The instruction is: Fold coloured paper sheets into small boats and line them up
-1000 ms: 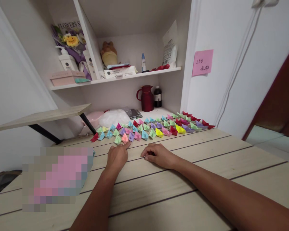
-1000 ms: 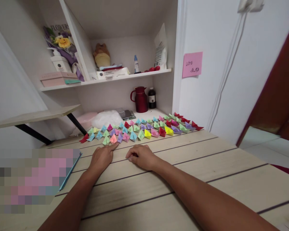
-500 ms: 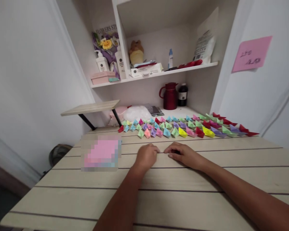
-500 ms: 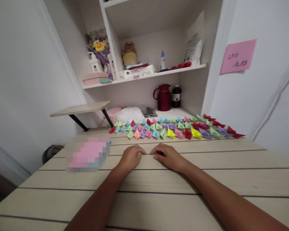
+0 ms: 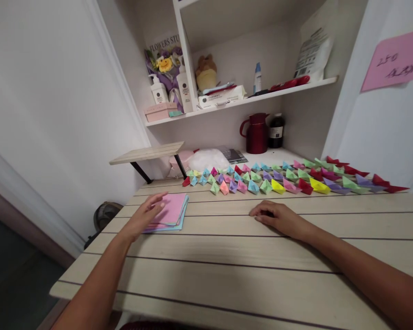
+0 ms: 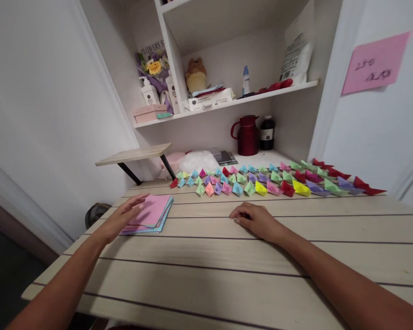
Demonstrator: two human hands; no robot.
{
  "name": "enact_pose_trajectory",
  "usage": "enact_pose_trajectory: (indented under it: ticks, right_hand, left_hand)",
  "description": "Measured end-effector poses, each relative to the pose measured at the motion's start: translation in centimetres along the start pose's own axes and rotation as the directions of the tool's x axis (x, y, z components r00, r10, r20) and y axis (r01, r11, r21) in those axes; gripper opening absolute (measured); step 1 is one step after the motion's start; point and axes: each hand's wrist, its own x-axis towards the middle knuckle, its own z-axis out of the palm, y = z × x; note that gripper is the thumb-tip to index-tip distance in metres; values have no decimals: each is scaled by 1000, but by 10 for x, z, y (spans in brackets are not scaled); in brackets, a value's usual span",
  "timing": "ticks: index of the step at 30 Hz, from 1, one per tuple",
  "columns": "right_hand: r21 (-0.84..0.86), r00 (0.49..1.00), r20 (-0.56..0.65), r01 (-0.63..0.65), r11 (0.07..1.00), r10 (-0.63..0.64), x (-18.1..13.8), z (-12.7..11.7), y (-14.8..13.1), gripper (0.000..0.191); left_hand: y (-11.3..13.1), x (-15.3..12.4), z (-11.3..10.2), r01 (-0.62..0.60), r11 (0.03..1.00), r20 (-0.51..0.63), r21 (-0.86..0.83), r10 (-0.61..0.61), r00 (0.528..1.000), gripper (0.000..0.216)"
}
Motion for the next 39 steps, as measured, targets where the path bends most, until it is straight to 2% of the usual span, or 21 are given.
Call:
enact_pose_trajectory:
  ticks: [2,5,15,19,26,30,35,39]
  right_hand:
    - [-5,1000,-1,-11,1000,11,0,0,0,27]
    - [11,1000,3,-24,1000,24,0,1,1,27]
    - [23,1000,11,-21,1000,21,0,1,2,28]
    - [27,1000,1,-20,999,20,-1,1,0,28]
    - [10,1000,9,-21,1000,21,0,1,1,27]
    - [17,1000,9,-20,1000,20,1,1,3,28]
    - [19,1000,5,-14,1000,14,1,1,0,27]
    - [17,1000,4,11,1000,-11,2,0,-1,25]
  left_hand:
    - [-16,-7,1,99,994,182,-50,-89,979,54]
    - [-27,-11,9,116,993,250,-14,-109,962,57]
    - [-31,-3,19,119,989,221,92,-137,966,60]
    - [-32,-6,19,153,988,202,28,-156,967,59]
    - [-41,2,20,239,961,209,-137,-208,956,69]
    - [-38,4,15,272,948,217,-163,-234,948,66]
    - [-38,5,14,310,946,89,-94,-302,949,46]
    - [-31,8,17,261,964,-176,-41,-264,948,45]
